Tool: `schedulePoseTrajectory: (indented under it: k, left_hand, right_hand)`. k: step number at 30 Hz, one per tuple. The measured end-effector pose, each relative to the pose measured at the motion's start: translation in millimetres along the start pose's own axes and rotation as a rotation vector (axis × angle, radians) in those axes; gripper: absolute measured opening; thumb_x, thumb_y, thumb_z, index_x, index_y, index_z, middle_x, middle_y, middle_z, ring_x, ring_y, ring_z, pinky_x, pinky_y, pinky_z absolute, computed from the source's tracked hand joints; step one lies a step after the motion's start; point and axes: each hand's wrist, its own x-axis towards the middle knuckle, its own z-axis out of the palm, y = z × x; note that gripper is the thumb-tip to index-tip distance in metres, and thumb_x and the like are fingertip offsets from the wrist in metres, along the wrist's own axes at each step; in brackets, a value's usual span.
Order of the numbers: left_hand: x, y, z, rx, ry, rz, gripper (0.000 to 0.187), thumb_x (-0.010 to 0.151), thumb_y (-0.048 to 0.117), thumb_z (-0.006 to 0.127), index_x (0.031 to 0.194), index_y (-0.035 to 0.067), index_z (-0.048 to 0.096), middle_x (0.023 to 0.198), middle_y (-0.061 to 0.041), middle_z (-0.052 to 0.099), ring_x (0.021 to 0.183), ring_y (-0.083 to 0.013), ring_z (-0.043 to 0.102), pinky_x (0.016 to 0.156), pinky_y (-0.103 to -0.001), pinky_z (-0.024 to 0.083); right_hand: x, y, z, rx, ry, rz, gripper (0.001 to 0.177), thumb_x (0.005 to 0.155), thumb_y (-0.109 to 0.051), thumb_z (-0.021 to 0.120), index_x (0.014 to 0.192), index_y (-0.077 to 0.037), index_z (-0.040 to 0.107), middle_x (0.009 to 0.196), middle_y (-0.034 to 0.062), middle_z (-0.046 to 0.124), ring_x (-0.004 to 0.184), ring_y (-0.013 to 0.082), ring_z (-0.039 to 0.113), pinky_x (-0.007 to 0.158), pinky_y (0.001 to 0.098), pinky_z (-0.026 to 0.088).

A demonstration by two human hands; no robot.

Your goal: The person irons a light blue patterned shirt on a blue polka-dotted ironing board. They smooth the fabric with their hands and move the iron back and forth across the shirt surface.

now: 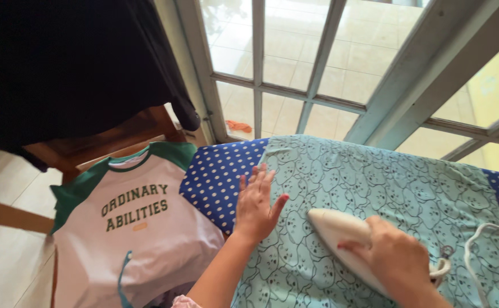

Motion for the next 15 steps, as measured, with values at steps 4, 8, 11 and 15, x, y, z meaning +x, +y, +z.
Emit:
schedulePoseTrajectory:
  k: [4, 8, 11, 15]
  left_hand:
    - [-5.2, -12.0, 19.9, 0.362, -0.044, 0.038, 0.097, 0.097, 0.073, 0.033, 0.156, -0.003, 0.023, 0.166, -0.019, 0.019, 0.155, -0.0299, 0.009, 0.122, -0.050, -0.005]
    - [-6.6, -18.9, 21.3, 0.286, -0.133, -0.011, 0.103, 0.096, 0.075, 0.034, 0.159, -0.005, 0.013, 0.169, -0.019, 0.013, 0.157, -0.0295, 0.004, 0.123, -0.047, -0.005]
    - [-5.7, -16.1, 18.7, 0.284, -0.137, -0.013, 0.104, 0.096, 0.075, 0.035, 0.159, -0.006, 0.013, 0.168, -0.020, 0.014, 0.156, -0.0303, 0.006, 0.123, -0.047, -0.005]
    - [4.4, -16.6, 14.7, 0.310, -0.150, -0.013, 0.106, 0.095, 0.075, 0.037, 0.157, -0.007, 0.014, 0.166, -0.020, 0.017, 0.156, -0.0307, 0.008, 0.123, -0.049, -0.005]
  right_hand:
    - [39.3, -2.9, 5.4, 0.040, 0.132, -0.038, 0.073, 0.062, -0.082, 0.069, 0.086, -0.014, 0.067, 0.070, 0.0075, 0.072, 0.066, 0.0251, 0.074, 0.059, 0.0387, 0.059]
    - [107.8, -42.0, 22.5, 0.210, 0.437, -0.252, 0.070, 0.067, -0.077, 0.073, 0.080, -0.009, 0.064, 0.063, 0.0103, 0.068, 0.057, 0.0277, 0.071, 0.050, 0.0404, 0.055]
    - [173.7, -84.4, 30.5, 0.174, 0.444, -0.191, 0.078, 0.064, -0.086, 0.073, 0.072, -0.009, 0.061, 0.061, 0.0102, 0.067, 0.055, 0.0272, 0.070, 0.049, 0.0386, 0.054]
    - [241.8, -120.7, 24.5, 0.152, 0.284, -0.154, 0.081, 0.059, -0.088, 0.070, 0.079, -0.010, 0.067, 0.068, 0.0079, 0.071, 0.063, 0.0234, 0.073, 0.051, 0.0363, 0.057]
